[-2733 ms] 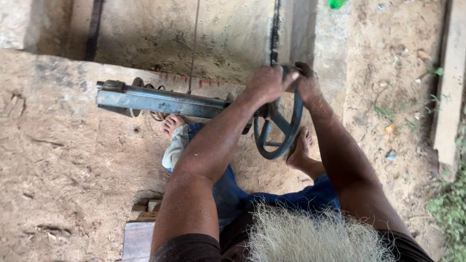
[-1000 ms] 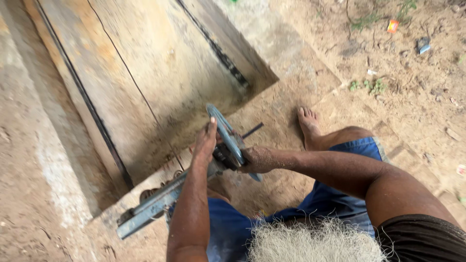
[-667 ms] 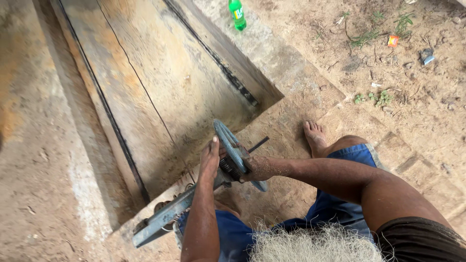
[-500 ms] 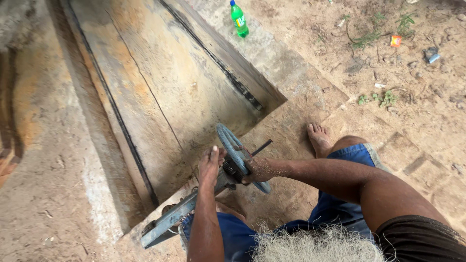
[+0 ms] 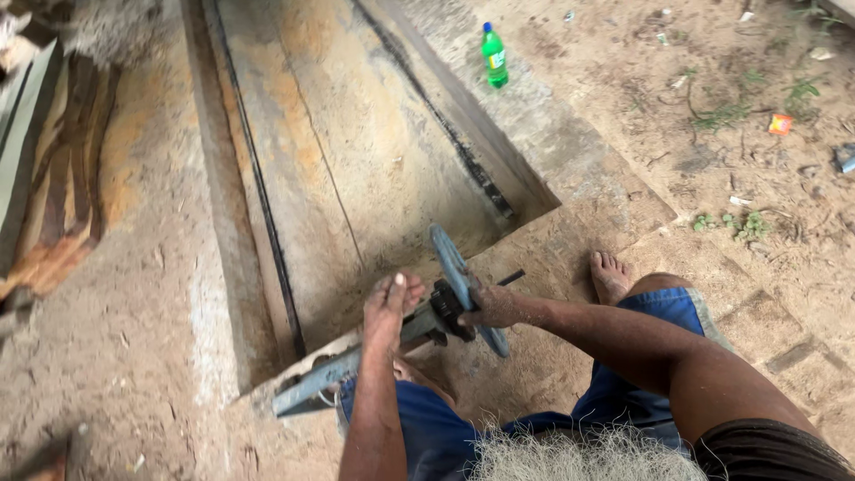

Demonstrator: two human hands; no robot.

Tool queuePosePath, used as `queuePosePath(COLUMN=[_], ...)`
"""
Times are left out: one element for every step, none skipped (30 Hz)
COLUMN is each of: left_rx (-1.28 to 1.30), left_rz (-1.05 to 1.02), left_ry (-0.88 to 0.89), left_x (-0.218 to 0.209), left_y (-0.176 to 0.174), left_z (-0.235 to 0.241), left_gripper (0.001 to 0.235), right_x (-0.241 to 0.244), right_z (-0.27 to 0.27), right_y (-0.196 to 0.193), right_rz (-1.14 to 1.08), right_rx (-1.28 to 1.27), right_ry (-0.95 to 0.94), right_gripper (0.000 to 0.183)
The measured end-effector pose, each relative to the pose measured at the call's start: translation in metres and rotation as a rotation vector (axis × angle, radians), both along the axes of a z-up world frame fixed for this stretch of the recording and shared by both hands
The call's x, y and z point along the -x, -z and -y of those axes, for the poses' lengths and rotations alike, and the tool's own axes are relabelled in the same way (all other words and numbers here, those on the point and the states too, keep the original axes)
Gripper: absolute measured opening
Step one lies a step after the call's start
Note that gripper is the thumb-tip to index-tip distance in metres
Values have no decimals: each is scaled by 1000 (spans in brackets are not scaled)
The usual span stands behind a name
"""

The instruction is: The person sits on the ground next to a well and turns the wheel of a manual hand pump. They rotate the wheel repeatedly with both hands to operate the pump mechanism.

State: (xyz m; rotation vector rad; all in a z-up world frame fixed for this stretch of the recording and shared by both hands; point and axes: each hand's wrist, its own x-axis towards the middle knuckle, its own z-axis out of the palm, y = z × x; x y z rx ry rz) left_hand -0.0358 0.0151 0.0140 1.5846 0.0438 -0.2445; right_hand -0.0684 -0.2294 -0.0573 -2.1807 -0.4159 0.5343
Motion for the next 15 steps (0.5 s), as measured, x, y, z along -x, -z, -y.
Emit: queuePosePath(left_rx=[30, 60, 94, 111, 127, 143, 159, 174, 228, 282, 268, 255, 296, 339, 366], left_rz=[-14, -27, -42, -40, -49, -58, -58, -58, -59, -59, -58, -58, -78, -97, -123], left_ry=[-8, -16, -27, -32, -42, -52, -59, -66, -63, -60, -68, -76, -92, -107, -83], left_x=[-1, -3, -5, -8, -6, -7, -9, -12, -15, -17, -22, -20, -25, -29, -35], left_y=[-4, -7, -8, -8, -6, -2, 2, 7, 12, 20, 28, 37, 43, 48, 51], left_z=[-3, -6, -7, -8, -8, -10, -11, -11, -14, -15, -16, -21, -21, -21, -23], left_gripper=[43, 44, 44, 45, 46, 47, 48, 50, 50, 51, 49, 48, 47, 46, 46], right_x=[0, 0, -1, -2, 1, -1, -2, -3, -3, 1, -3, 2, -3, -8, -6], right_z=[-1, -4, -4, -3, -2, 1, 2, 6, 7, 11, 9, 4, 10, 14, 13], right_y=[4, 7, 9, 10, 12, 14, 16, 18, 20, 21, 22, 24, 20, 14, 11], right_rz=[11, 7, 1, -5, -30, -54, -84, -127, -166, -208, -245, -292, -309, -324, -381], right_rx=[-47, -45, -38, -30, 6, 43, 78, 80, 81, -117, -308, -269, -219, -168, -205], right_ry=[10, 37, 62, 87, 98, 108, 114, 99, 75, 57, 26, 17, 23, 30, 37], right_gripper=[104, 105, 107, 108, 96, 85, 75, 72, 69, 64, 60, 61, 63, 65, 67])
